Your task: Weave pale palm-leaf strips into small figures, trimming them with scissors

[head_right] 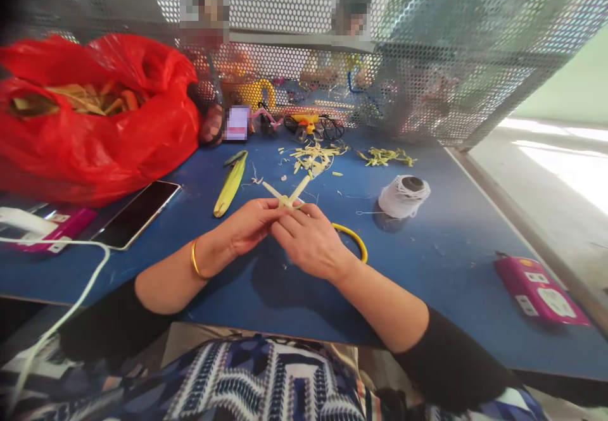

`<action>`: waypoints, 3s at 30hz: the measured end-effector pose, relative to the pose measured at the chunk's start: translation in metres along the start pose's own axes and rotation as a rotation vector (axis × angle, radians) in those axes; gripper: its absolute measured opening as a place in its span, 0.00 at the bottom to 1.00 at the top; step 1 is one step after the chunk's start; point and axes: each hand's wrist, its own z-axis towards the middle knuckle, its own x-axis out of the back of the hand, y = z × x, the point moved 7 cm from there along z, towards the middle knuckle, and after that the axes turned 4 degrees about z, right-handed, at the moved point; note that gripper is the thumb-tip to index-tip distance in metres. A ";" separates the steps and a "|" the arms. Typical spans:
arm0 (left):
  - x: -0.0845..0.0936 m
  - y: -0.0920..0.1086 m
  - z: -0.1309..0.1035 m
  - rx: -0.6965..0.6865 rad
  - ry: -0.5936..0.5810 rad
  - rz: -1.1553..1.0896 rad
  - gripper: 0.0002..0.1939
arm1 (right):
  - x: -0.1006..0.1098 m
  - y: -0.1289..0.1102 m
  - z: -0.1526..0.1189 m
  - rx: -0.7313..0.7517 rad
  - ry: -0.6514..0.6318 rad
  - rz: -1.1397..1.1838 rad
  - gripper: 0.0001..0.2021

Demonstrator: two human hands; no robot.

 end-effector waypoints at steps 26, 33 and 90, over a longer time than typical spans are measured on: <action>0.005 0.016 -0.005 -0.017 0.088 0.147 0.04 | -0.019 0.068 -0.021 -0.913 -0.126 0.699 0.10; 0.007 0.018 -0.004 -0.013 0.050 0.210 0.04 | -0.010 0.091 -0.025 -0.892 -0.161 0.811 0.10; -0.004 0.019 -0.005 -0.104 0.056 -0.122 0.07 | 0.002 0.050 -0.015 -0.770 0.050 0.504 0.11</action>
